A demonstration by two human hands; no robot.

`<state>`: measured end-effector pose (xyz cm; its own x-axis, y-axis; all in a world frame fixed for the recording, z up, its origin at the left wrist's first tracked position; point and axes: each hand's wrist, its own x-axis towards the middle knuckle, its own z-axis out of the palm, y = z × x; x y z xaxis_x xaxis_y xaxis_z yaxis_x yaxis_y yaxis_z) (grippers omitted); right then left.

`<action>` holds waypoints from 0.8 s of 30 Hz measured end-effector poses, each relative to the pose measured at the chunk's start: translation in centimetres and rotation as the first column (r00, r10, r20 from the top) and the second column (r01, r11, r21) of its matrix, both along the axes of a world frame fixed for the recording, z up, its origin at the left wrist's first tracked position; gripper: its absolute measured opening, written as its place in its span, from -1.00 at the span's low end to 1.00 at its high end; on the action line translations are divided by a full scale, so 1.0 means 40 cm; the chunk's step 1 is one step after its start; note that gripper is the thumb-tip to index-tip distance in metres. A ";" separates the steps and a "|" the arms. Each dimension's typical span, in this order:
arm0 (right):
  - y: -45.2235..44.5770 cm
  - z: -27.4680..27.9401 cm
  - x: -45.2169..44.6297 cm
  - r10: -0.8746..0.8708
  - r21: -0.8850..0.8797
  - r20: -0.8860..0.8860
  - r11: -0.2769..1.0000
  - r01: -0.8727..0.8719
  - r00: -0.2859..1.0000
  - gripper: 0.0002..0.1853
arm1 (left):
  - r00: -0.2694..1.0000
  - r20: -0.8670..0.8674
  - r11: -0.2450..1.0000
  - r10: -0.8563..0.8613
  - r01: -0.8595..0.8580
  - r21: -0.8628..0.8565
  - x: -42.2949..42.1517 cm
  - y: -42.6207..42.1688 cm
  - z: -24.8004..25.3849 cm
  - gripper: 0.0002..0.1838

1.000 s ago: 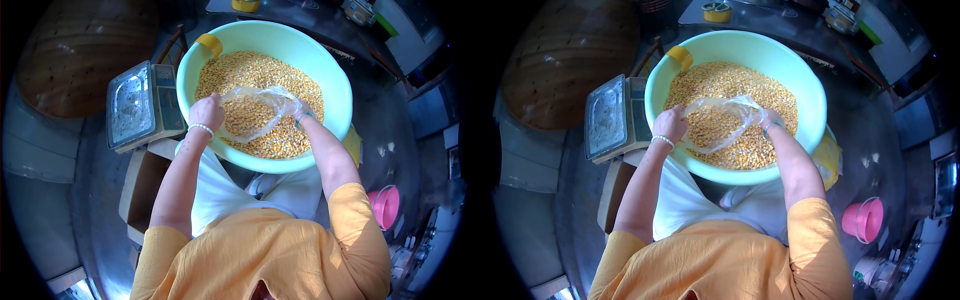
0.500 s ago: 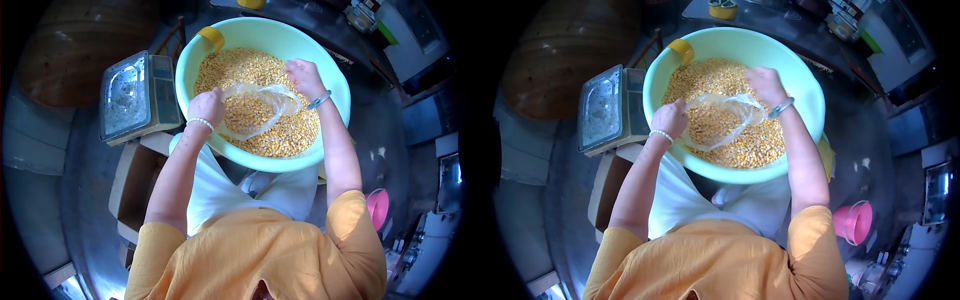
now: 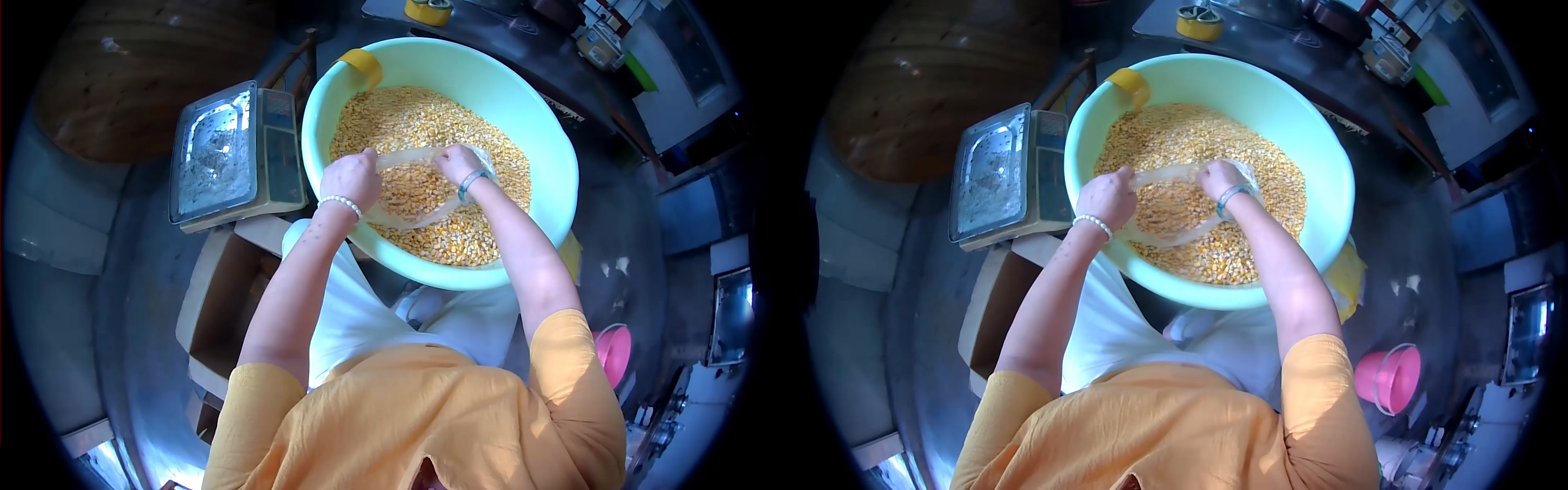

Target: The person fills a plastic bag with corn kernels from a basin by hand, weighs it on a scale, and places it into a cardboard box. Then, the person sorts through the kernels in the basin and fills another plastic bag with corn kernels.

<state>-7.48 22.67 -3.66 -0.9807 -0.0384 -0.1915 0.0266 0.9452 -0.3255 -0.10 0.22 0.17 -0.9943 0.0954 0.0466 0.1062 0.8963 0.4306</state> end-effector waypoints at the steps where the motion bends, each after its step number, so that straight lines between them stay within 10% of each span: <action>1: 0.002 0.005 0.004 -0.004 0.001 0.028 1.000 0.004 1.000 -0.71 | 1.000 0.002 1.000 -0.001 0.001 0.002 0.000 -0.001 -0.001 -0.74; 7: 0.024 0.018 0.016 0.039 -0.069 -0.043 0.997 -0.042 0.998 -0.74 | 0.999 -0.050 1.000 -0.003 0.003 -0.004 0.001 -0.004 -0.011 -0.81; 14: -0.021 0.040 0.162 0.454 -0.098 -0.331 0.856 -0.508 0.827 -0.77 | 0.999 -0.053 1.000 0.002 -0.002 -0.001 0.001 0.001 -0.010 -0.85; 17: -0.064 0.079 0.231 0.697 0.184 0.084 0.692 -0.698 0.712 -0.74 | 0.999 -0.043 1.000 -0.003 0.003 -0.001 0.004 0.004 -0.002 -0.83; 24: -0.062 0.070 0.114 0.517 0.018 -0.050 0.856 -0.517 0.854 -0.59 | 0.999 -0.041 1.000 -0.008 0.008 -0.004 -0.002 0.007 -0.013 -0.76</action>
